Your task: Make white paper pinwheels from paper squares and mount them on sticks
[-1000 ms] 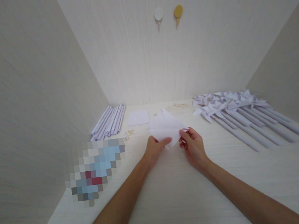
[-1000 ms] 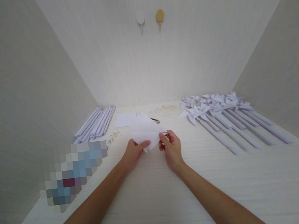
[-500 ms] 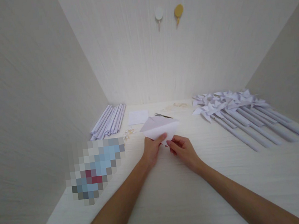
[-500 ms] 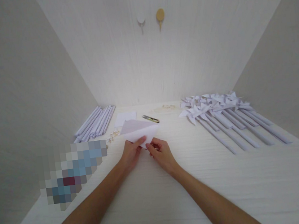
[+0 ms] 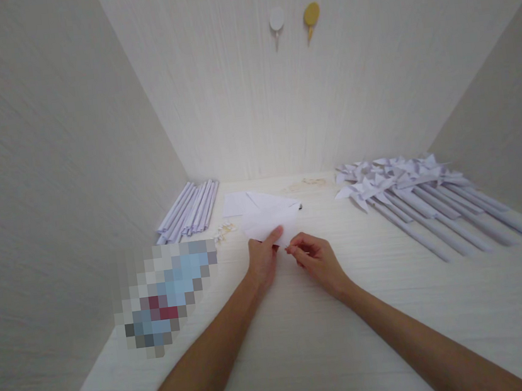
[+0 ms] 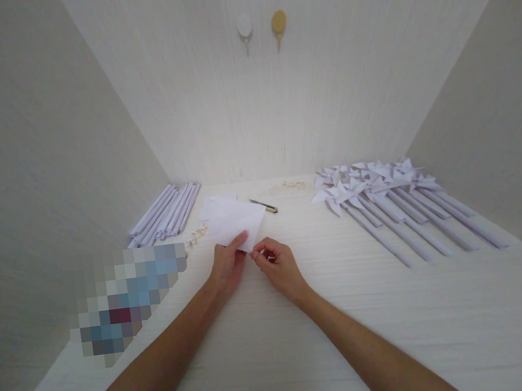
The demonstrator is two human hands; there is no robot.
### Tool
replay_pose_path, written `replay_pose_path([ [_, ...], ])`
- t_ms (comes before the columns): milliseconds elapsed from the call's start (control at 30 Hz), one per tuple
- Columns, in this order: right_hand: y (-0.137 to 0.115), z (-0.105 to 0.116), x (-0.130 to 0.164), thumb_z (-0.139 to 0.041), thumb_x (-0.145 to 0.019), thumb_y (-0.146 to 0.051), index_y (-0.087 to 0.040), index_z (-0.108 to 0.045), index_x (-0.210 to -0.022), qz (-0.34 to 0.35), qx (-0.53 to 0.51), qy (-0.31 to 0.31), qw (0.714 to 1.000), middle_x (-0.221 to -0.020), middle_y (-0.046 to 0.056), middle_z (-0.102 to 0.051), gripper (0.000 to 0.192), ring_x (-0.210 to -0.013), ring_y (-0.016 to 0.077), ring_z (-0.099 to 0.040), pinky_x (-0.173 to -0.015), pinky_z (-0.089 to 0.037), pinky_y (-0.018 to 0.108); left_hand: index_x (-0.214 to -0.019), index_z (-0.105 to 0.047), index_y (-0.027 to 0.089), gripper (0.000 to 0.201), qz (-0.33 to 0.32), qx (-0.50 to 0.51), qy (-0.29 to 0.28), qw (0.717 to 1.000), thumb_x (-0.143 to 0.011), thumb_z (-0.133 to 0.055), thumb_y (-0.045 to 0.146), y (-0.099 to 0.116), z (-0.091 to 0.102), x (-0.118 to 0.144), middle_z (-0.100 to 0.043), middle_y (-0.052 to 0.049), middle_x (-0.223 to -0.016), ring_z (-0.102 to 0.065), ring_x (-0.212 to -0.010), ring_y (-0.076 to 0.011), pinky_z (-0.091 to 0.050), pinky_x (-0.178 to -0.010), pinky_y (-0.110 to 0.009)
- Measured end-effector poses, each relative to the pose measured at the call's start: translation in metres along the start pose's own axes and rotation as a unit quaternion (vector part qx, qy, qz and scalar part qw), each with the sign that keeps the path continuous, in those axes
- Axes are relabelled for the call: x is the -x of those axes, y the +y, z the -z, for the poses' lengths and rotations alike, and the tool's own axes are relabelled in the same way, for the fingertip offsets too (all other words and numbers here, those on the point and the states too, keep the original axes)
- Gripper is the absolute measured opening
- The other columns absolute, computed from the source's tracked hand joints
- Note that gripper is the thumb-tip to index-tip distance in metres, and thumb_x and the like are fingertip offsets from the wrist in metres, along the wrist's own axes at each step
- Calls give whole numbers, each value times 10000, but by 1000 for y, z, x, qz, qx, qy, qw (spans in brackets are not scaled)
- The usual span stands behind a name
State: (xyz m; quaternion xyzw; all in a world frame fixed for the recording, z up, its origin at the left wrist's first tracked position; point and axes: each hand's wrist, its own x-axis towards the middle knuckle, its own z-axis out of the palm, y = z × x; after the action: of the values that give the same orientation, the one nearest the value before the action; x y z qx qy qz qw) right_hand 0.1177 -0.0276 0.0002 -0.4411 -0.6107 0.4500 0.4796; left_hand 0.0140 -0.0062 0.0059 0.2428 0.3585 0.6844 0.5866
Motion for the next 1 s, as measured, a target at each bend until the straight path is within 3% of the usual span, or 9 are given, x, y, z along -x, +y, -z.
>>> replay_pose_path([
  [167, -1, -1, 4, -522, -693, -262, -167, -535, -633, -7, -16, -18, 1000, -507, -47, -441, 114, -439, 61, -371, -416, -288, 198, -811, -618, 168, 331, -3, 43, 52, 998, -494, -697, 119, 7, 2, -8, -660, -10, -802, -578, -693, -100, -432, -618, -207],
  [400, 0, 1, 1, -544, -697, -351, -177, -514, -697, -49, -90, 58, 993, -454, -68, -430, 177, -406, 64, -383, -388, -287, 193, -816, -628, 144, 314, -5, -28, -28, 999, -514, -705, 183, 2, 3, -3, -662, -31, -777, -578, -719, -130, -433, -646, -241],
  [567, 4, 2, 0, -559, -694, -353, -186, -473, -676, -28, -75, 42, 996, -468, -75, -416, 188, -396, 61, -358, -382, -266, 198, -743, -626, 127, 259, -20, -119, -76, 990, -523, -707, 236, -7, 8, -3, -642, -28, -701, -553, -627, -130, -430, -601, -261],
  [767, 6, 3, -1, -529, -719, -319, -188, -415, -562, 2, -19, 59, 998, -569, -49, -399, 234, -442, 62, -367, -409, -296, 212, -732, -635, 114, 272, -24, -155, -72, 985, -509, -714, 250, -7, 7, -1, -651, -42, -701, -566, -646, -151, -446, -658, -297],
  [1000, 9, 2, -1, -536, -704, -266, -182, -493, -638, 10, -13, 36, 999, -801, -1, -447, 115, -495, 54, -378, -413, -300, 210, -703, -639, 129, 251, -18, -79, -21, 996, -492, -723, 235, -4, 6, -5, -661, -32, -722, -576, -669, -136, -435, -651, -267],
])
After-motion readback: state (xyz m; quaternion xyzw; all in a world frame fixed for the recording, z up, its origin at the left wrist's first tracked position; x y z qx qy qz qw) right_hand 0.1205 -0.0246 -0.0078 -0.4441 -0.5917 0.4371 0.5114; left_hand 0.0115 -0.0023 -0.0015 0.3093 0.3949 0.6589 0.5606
